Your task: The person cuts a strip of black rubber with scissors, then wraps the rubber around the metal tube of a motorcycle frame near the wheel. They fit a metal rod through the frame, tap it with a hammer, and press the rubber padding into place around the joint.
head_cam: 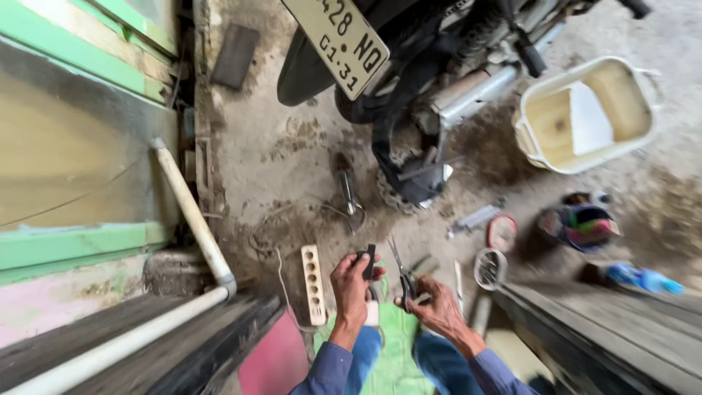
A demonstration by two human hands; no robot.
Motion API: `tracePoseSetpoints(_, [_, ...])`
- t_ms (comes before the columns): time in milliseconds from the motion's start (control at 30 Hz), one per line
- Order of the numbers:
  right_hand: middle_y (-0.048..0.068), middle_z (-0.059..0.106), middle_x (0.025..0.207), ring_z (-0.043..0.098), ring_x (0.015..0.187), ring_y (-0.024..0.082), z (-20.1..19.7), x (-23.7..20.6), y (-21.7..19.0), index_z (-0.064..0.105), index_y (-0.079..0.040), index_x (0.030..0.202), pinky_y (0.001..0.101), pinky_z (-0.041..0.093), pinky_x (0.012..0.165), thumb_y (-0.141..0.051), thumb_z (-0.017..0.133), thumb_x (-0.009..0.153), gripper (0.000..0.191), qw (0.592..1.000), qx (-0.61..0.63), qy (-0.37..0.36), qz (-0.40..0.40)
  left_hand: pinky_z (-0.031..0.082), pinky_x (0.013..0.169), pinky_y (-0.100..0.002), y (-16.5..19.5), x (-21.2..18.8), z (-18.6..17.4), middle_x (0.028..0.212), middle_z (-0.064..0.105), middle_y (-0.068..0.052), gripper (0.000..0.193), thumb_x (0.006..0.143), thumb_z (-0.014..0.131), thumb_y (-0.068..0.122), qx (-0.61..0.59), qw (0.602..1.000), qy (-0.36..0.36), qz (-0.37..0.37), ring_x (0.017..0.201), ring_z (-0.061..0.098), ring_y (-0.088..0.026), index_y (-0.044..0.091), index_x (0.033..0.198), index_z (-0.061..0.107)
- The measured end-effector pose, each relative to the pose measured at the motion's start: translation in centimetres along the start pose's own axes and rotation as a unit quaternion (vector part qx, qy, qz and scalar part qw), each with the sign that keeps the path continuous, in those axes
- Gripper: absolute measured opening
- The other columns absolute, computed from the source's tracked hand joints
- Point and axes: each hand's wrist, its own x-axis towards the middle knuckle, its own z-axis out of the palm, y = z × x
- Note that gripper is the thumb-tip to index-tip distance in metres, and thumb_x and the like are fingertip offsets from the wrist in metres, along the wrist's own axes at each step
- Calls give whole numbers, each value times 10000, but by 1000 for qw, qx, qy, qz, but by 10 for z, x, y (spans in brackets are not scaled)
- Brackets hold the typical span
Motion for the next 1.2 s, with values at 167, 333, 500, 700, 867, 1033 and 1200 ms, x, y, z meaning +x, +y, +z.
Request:
tracePoseSetpoints(167, [108,719,754,693,697,190,15,65,34,676,7,864,360,575,602,-387,893,689,483,996,-12,-83,9,599,767,-430,-22,64,-23,1073,738,-221,422,1017,454,331,-122,987,-78,-66,820,738,-324,-40,1140,614])
tracePoseSetpoints(333, [70,724,748,702,676,157,36,137,53,680,-10,831,328,592,607,-433,896,686,496,997,0,-63,-53,611,776,-441,-29,125,-25,1068,737,-202,484,994,461,366,-112,989,-68,-66,812,747,-329,-55,1149,642])
tracePoseSetpoints(500, [70,700,694,638,654,140,53,198,67,693,-10,774,341,537,616,-444,882,720,476,987,-45,-77,-131,600,580,-342,-38,170,-26,952,741,-141,215,908,631,90,30,998,-15,50,657,723,-226,-52,1062,679])
tracePoseSetpoints(700, [21,680,738,637,681,117,60,233,98,663,-54,823,323,571,634,-436,803,788,408,966,103,-228,-62,508,455,-262,-38,222,-45,732,695,-76,204,828,718,3,225,960,-77,148,545,629,-124,-13,1031,730])
tracePoseSetpoints(867, [22,647,773,615,709,115,37,248,107,653,-41,831,324,557,629,-405,800,819,393,959,43,-260,-107,422,411,-262,-40,242,-44,734,679,-72,256,744,761,-42,225,954,-140,143,496,540,-127,-20,991,696])
tracePoseSetpoints(1033, [42,627,753,585,702,130,31,250,115,657,-41,838,324,499,633,-381,813,818,375,954,-7,-270,-130,621,510,-322,-41,249,-48,815,718,-83,159,798,720,9,126,983,-118,61,644,692,-141,-38,950,725])
tracePoseSetpoints(1200, [26,661,801,603,716,134,37,256,131,659,-49,825,329,522,630,-391,780,812,362,944,0,-295,-146,659,556,-358,-52,258,-57,864,757,-120,128,857,704,40,123,977,-164,65,737,782,-227,-50,925,643])
